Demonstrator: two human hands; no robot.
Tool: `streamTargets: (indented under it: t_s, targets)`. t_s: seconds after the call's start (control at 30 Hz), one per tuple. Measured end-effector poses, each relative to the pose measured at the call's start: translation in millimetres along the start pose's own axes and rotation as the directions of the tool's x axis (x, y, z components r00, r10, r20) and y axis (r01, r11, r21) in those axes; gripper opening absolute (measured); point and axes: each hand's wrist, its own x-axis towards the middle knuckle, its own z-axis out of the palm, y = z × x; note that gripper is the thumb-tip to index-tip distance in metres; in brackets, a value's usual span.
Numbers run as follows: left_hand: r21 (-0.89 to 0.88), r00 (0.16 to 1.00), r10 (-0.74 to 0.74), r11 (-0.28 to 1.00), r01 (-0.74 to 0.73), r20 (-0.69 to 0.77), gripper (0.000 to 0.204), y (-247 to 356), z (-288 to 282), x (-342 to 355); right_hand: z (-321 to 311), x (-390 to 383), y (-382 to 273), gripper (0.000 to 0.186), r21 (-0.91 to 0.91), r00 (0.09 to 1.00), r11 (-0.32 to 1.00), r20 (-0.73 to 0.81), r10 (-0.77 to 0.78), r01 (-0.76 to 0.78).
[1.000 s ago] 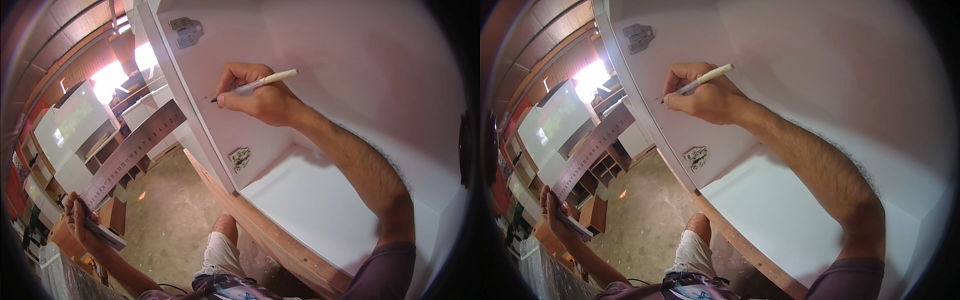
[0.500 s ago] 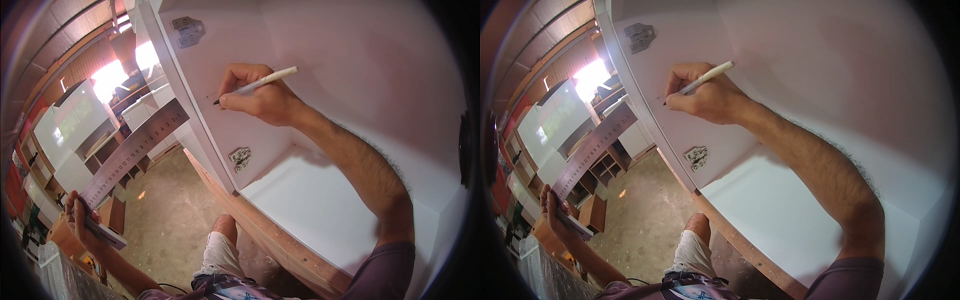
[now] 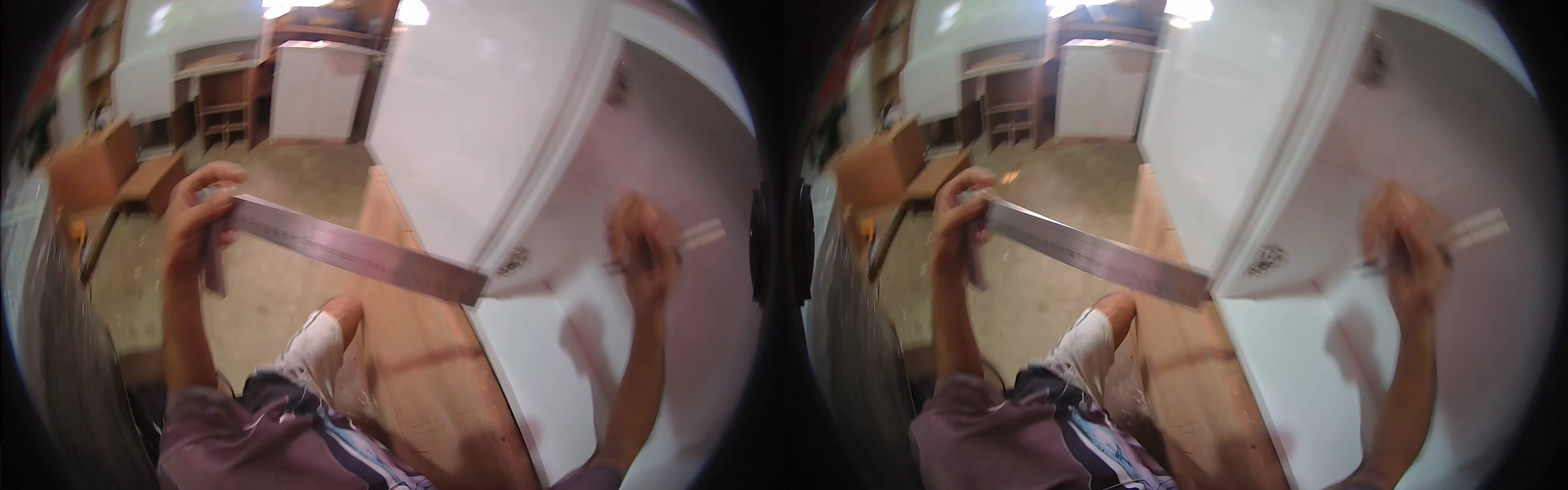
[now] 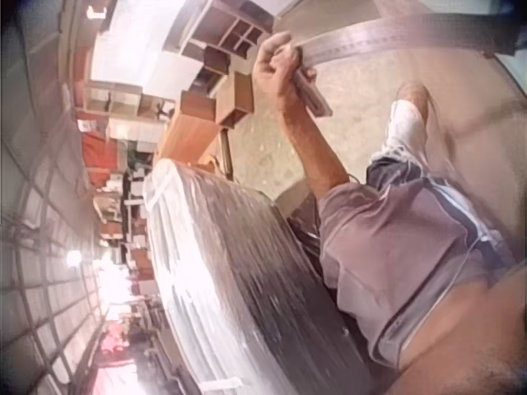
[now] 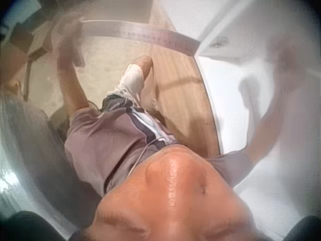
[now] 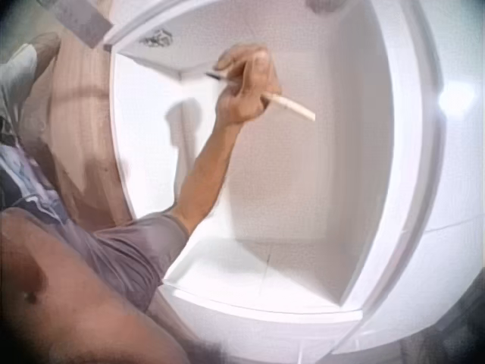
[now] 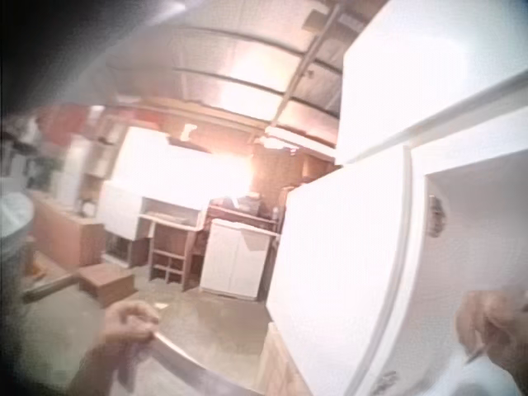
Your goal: The person measures and marks a white cabinet interior using a tape measure, a metal ruler, and a pencil. They repeatedly align the ruler and draw straight lines on the cabinet's side and back panels.
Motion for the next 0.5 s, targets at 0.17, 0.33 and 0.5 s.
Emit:
streamTargets:
  t_s: [0.17, 0.33, 0.5]
  targets:
    - [-0.024, 0.793, -0.533, 0.826, 0.564, 0.294, 0.033, -89.0, -23.9, -12.0, 14.7, -24.4, -63.3, 0.049, -0.424, 0.982, 0.892, 0.024, 0.188, -0.160]
    - [0.075, 0.551, -0.635, 0.690, 0.720, 0.541, 0.033, -184.3, -26.6, -20.4, 54.4, -24.6, -76.8, 0.050, -0.729, 0.906, 0.599, -0.069, 0.418, -0.331]
    - [0.144, 0.365, -0.597, 0.636, 0.758, 0.714, 0.029, -216.7, -16.6, -4.8, 104.9, -33.6, -109.3, 0.033, -0.852, 0.698, 0.357, -0.013, 0.716, -0.383]
